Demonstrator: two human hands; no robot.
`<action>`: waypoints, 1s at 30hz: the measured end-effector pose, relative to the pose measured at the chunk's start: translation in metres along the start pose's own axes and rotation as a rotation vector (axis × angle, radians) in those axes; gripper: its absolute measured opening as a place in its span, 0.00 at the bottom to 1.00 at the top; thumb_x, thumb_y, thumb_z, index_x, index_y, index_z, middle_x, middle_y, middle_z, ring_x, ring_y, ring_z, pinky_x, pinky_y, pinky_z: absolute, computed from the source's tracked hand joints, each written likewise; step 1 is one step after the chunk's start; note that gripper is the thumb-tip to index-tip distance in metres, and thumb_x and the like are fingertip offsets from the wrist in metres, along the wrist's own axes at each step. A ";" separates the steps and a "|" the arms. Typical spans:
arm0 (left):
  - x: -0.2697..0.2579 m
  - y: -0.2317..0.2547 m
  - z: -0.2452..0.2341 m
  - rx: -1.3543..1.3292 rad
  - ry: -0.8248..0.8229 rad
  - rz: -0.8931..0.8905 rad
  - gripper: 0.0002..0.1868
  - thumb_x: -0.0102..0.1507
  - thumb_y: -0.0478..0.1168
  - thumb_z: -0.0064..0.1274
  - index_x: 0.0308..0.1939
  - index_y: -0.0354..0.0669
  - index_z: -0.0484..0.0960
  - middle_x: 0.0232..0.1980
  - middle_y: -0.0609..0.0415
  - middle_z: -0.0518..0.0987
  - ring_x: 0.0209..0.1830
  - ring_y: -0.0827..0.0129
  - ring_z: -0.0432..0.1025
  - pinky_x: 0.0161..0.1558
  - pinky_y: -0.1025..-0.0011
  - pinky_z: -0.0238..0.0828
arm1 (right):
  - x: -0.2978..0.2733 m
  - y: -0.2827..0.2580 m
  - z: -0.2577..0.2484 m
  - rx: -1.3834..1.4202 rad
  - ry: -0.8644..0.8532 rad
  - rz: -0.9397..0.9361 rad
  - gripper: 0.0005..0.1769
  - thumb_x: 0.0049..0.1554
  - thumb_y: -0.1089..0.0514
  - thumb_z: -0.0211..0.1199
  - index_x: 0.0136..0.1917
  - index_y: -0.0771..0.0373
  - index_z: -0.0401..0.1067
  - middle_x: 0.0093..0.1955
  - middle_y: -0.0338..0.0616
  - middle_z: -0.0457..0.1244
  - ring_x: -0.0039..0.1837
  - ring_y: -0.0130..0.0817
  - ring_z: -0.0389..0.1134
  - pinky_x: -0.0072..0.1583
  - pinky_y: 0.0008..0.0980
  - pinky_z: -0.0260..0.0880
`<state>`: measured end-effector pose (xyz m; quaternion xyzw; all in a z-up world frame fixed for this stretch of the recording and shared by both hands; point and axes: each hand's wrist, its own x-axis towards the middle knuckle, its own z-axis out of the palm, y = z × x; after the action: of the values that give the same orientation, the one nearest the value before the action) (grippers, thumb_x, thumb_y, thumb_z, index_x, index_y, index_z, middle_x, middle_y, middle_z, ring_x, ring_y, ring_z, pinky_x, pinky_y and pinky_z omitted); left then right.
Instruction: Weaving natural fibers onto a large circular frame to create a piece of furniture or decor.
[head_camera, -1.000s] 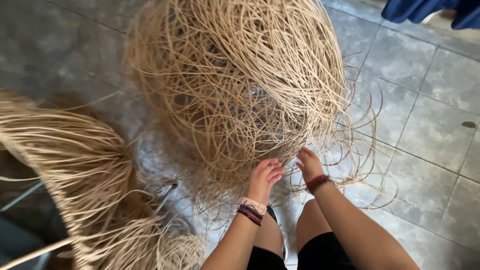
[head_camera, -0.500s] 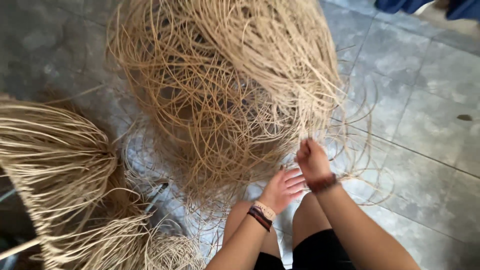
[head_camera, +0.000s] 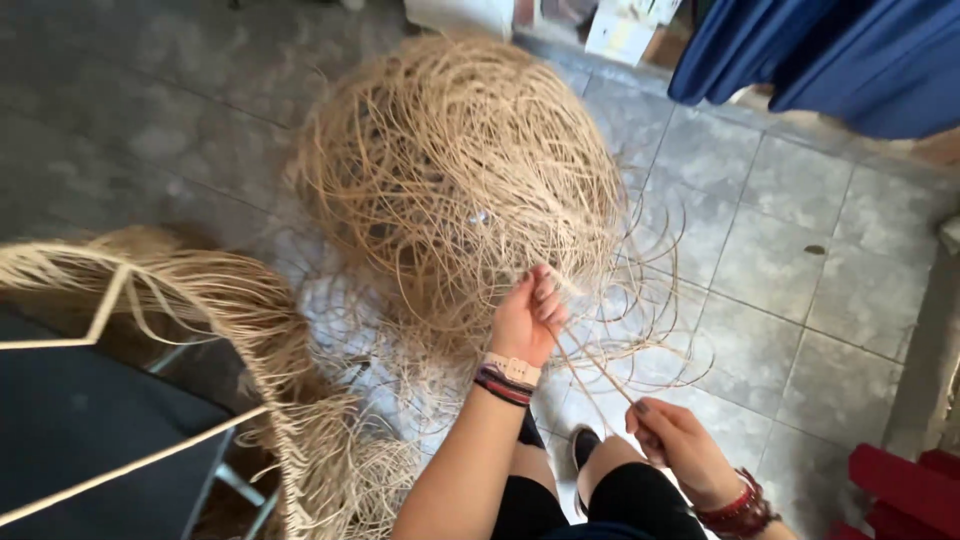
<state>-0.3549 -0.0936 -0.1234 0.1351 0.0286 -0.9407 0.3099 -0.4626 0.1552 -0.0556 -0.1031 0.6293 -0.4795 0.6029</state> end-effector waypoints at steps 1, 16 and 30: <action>-0.022 0.001 0.051 0.006 -0.006 0.002 0.10 0.74 0.44 0.38 0.46 0.48 0.75 0.27 0.66 0.63 0.18 0.80 0.49 0.25 0.79 0.45 | -0.005 -0.017 0.004 0.001 -0.003 -0.008 0.22 0.67 0.54 0.52 0.37 0.70 0.72 0.29 0.39 0.48 0.29 0.28 0.46 0.31 0.25 0.39; -0.114 -0.074 0.064 1.805 -0.011 0.014 0.21 0.73 0.57 0.37 0.38 0.47 0.76 0.28 0.48 0.80 0.37 0.46 0.79 0.37 0.54 0.74 | 0.066 -0.114 0.065 0.211 0.005 0.011 0.17 0.63 0.55 0.58 0.59 0.70 0.71 0.31 0.45 0.61 0.26 0.26 0.55 0.24 0.22 0.54; -0.063 -0.036 0.116 0.773 0.081 -0.290 0.19 0.66 0.38 0.47 0.61 0.47 0.67 0.57 0.48 0.76 0.56 0.60 0.75 0.59 0.59 0.73 | 0.097 -0.081 0.021 -0.198 0.111 -0.064 0.14 0.65 0.54 0.47 0.47 0.62 0.70 0.24 0.35 0.51 0.22 0.22 0.50 0.21 0.19 0.44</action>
<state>-0.3546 -0.0444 0.0038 0.2730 -0.2959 -0.9100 0.0995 -0.5051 0.0347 -0.0569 -0.1553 0.7023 -0.4389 0.5386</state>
